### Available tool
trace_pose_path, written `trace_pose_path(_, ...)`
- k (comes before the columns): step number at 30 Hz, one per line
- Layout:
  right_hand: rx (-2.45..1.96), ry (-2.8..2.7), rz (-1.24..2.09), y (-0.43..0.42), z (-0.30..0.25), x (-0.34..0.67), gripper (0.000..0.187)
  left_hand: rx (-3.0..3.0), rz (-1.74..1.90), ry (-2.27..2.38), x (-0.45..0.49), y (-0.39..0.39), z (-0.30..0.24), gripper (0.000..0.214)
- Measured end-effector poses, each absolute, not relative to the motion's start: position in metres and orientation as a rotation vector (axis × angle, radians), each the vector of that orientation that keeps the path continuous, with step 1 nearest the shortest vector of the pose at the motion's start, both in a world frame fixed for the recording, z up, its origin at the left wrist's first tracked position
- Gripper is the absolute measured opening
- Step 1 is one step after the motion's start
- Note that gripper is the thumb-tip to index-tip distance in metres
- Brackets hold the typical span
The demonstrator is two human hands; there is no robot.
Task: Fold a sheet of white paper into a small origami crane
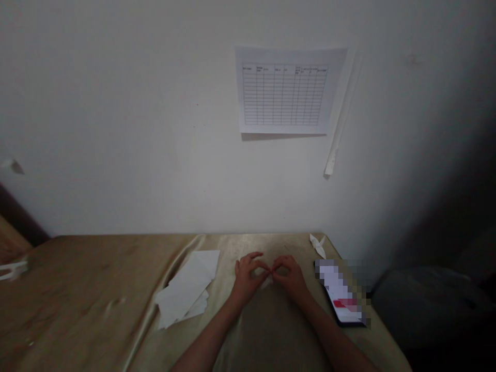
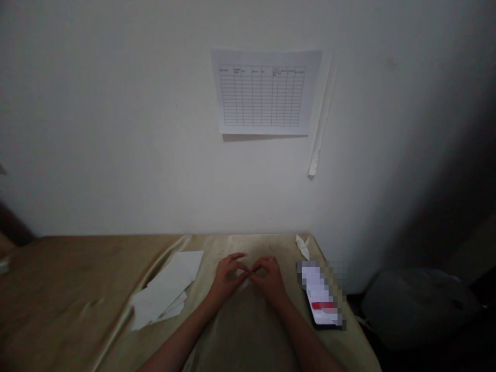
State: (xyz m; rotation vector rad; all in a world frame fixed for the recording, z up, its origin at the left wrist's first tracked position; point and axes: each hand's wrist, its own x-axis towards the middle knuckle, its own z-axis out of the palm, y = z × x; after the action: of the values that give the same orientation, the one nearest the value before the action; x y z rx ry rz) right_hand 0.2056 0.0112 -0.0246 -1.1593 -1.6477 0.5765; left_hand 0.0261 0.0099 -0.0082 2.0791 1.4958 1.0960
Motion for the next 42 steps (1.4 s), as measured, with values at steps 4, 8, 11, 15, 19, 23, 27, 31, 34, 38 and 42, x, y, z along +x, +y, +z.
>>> trace_pose_path(4,-1.132,-1.604,0.631,0.011,-0.022,0.207,0.005,2.118,1.114,1.427,0.020,0.014,-0.011,0.008)
trace_pose_path(8,-1.114,-1.588,0.708,0.012,-0.023,0.208,0.005,2.151,1.149,1.408,0.019,0.015,-0.013,0.011)
trace_pose_path(11,-1.100,-1.584,0.738,0.013,-0.025,0.208,0.005,2.178,1.167,1.411,0.019,0.014,-0.011,0.015)
trace_pose_path(15,-1.091,-1.585,0.772,0.013,-0.027,0.209,0.005,2.226,1.159,1.419,0.019,0.012,-0.009,0.014)
trace_pose_path(19,-1.078,-1.583,0.799,0.012,-0.028,0.208,0.005,2.302,1.159,1.410,0.017,0.012,-0.010,0.013)
trace_pose_path(23,-1.093,-1.569,0.829,0.012,-0.029,0.208,0.008,2.374,1.153,1.391,0.017,0.010,-0.013,0.016)
trace_pose_path(27,-1.086,-1.570,0.883,0.012,-0.027,0.210,0.011,2.317,1.157,1.394,0.018,0.010,-0.013,0.016)
trace_pose_path(31,-1.027,-1.604,0.914,0.014,-0.022,0.216,0.013,2.191,1.229,1.369,0.017,0.014,-0.012,0.013)
trace_pose_path(34,-0.977,-1.653,0.879,0.015,-0.021,0.219,0.013,2.137,1.281,1.326,0.015,0.017,-0.013,0.012)
trace_pose_path(38,-0.935,-1.683,0.843,0.016,-0.024,0.217,0.012,2.101,1.292,1.273,0.014,0.020,-0.016,0.010)
trace_pose_path(42,-0.902,-1.708,0.845,0.017,-0.026,0.216,0.011,2.058,1.271,1.254,0.015,0.020,-0.017,0.010)
